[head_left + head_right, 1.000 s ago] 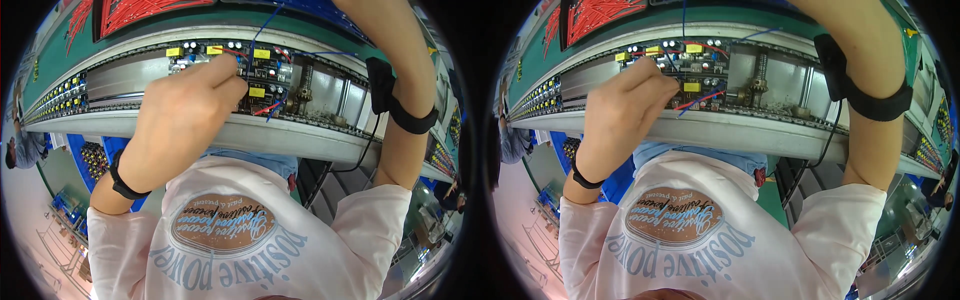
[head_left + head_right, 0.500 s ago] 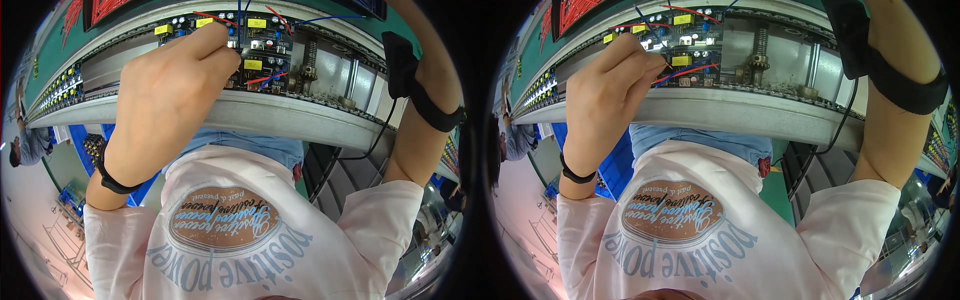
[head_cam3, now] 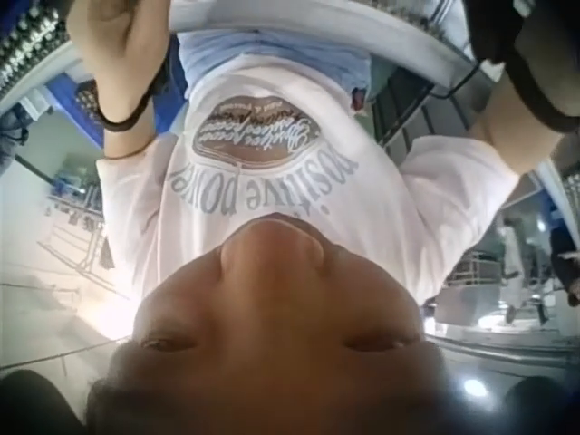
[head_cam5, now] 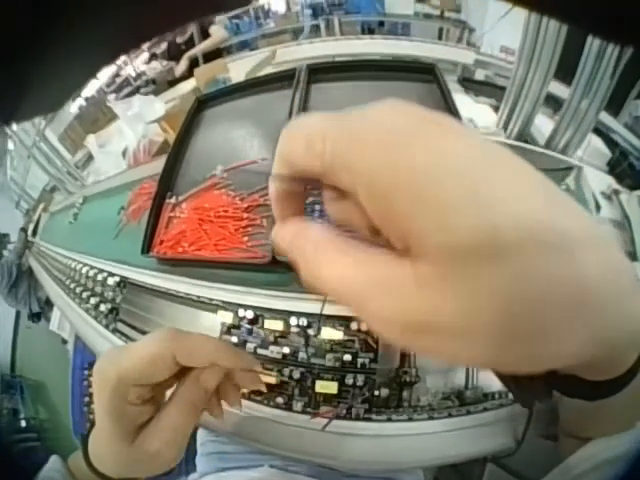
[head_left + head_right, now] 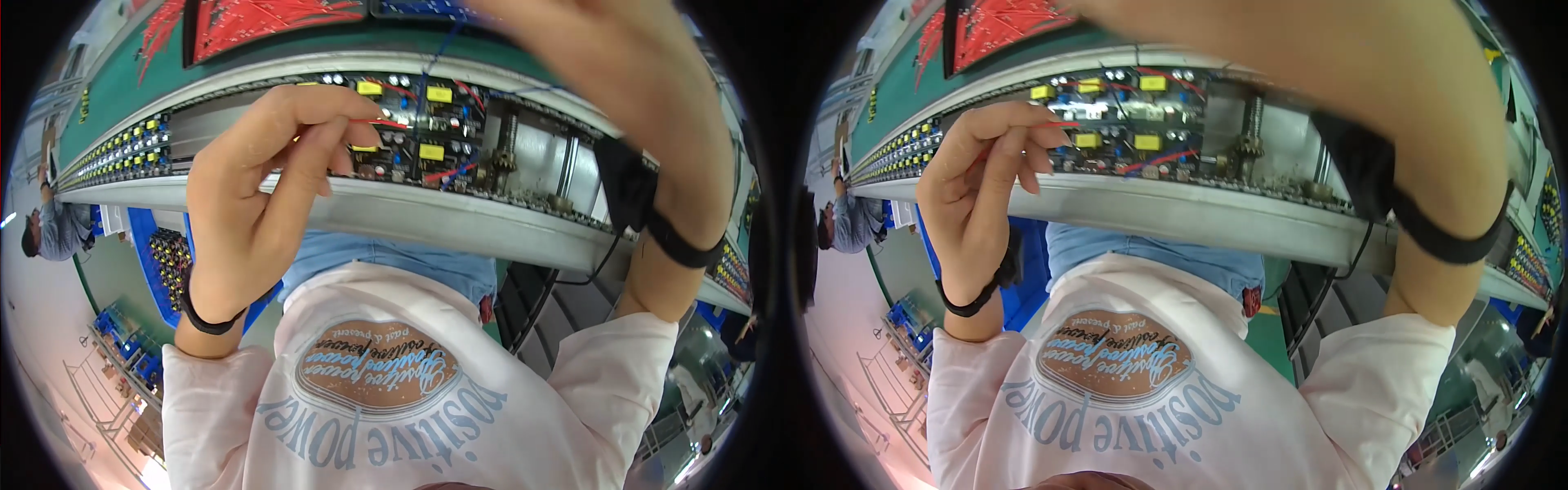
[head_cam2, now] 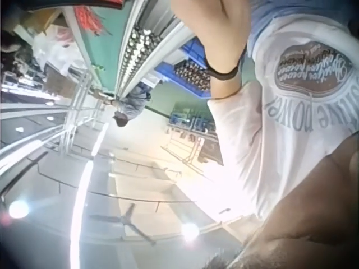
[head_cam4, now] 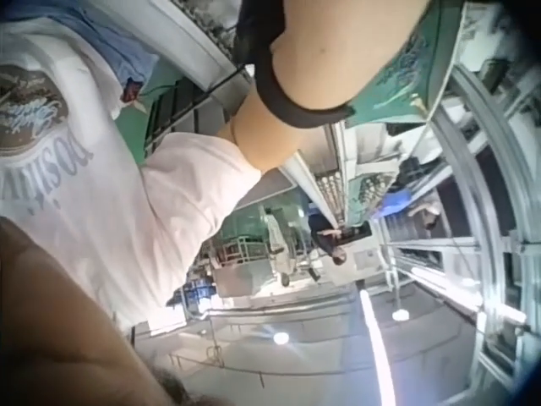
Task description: Inserting colored wires into specific connectors on electronic circuit boards on a moving assembly line.
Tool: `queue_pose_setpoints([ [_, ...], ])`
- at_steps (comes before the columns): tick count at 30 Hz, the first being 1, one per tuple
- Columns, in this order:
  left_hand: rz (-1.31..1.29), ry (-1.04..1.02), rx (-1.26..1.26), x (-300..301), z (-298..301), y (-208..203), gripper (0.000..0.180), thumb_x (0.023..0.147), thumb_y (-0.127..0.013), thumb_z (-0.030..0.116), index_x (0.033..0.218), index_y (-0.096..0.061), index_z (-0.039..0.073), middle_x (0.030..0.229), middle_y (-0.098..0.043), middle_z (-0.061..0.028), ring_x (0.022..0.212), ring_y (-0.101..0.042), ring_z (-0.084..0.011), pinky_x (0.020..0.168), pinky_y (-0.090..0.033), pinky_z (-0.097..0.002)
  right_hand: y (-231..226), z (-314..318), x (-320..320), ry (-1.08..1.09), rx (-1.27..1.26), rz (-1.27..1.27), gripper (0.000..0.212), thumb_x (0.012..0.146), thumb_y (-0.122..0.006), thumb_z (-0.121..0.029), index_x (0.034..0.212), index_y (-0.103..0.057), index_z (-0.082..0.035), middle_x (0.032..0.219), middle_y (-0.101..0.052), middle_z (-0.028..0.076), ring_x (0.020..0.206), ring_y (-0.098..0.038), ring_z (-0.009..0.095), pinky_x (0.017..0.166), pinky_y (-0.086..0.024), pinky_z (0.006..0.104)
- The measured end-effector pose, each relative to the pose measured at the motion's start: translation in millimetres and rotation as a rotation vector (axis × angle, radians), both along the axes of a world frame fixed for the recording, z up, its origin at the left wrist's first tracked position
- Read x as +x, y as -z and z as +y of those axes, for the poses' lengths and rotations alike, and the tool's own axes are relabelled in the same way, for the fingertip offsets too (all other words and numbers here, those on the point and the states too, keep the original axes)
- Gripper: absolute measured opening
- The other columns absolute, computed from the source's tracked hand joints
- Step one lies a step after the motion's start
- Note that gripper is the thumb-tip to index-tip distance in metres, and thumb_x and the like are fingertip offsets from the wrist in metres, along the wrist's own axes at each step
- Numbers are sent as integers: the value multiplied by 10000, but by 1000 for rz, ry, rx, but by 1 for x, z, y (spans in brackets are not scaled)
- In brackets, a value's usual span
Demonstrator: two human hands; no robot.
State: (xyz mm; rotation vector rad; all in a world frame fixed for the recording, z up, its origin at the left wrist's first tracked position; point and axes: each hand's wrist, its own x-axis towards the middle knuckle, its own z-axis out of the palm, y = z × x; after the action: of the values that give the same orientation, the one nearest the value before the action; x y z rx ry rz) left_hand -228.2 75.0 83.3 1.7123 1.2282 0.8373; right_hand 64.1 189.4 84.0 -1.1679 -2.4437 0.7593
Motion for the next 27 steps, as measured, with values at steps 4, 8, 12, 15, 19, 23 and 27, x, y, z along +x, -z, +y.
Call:
queue_pose_setpoints([
  [4, -162, -107, -53, -7, -10, -4, 161, 1049, -539, -18, 1178, -626, -63, 1063, -739, -145, 738, -640, -127, 648, -505, -233, -45, -38, -89, -97, -75, 63, 66, 830, -716, -31, 892, -696, -22, 834, -656, 103, 827, -643, 284, 747, -488, 383],
  [8, -267, -66, -85, -7, -11, -12, 161, 1039, -561, -9, 1188, -607, -48, 1043, -736, -168, 762, -648, -137, 674, -510, -232, -52, -49, -92, -123, -196, 99, 80, 826, -727, -29, 901, -699, -25, 844, -656, 92, 840, -641, 274, 754, -482, 376],
  [12, -395, 108, -37, -20, -6, -12, 155, 1032, -565, -9, 1181, -600, -38, 1077, -732, -195, 799, -662, -154, 703, -518, -244, -49, -51, -80, -161, -331, 145, 95, 821, -738, -27, 909, -703, -29, 853, -656, 81, 853, -639, 264, 760, -475, 369],
  [15, -470, -14, 71, -15, -2, 2, 134, 999, -618, -19, 1131, -643, -28, 1073, -726, -187, 834, -656, -154, 700, -518, -262, -47, -54, -75, -180, -408, 170, 102, 818, -743, -26, 914, -705, -31, 857, -657, 76, 860, -638, 259, 763, -471, 365],
  [19, -96, -60, 216, -21, -2, 3, 125, 907, -719, -36, 1026, -707, 1, 1006, -709, -125, 849, -632, -162, 675, -497, -288, -42, -40, -68, -123, -377, 159, 104, 821, -743, -25, 918, -706, -32, 851, -655, 76, 853, -636, 260, 759, -471, 364],
  [23, 401, 125, 387, -16, -2, 11, 112, 818, -772, -1, 918, -736, 33, 927, -681, -53, 832, -622, -197, 694, -499, -327, -26, -21, -49, -70, -355, 144, 106, 823, -742, -23, 922, -707, -33, 845, -654, 76, 845, -635, 260, 755, -470, 363],
  [27, 559, 208, 515, -4, -6, 24, 146, 734, -785, 38, 868, -731, 57, 843, -602, -36, 769, -577, -236, 662, -488, -354, -45, -46, -93, -41, -333, 136, 108, 825, -742, -22, 927, -708, -35, 839, -653, 76, 838, -633, 260, 752, -469, 362],
])
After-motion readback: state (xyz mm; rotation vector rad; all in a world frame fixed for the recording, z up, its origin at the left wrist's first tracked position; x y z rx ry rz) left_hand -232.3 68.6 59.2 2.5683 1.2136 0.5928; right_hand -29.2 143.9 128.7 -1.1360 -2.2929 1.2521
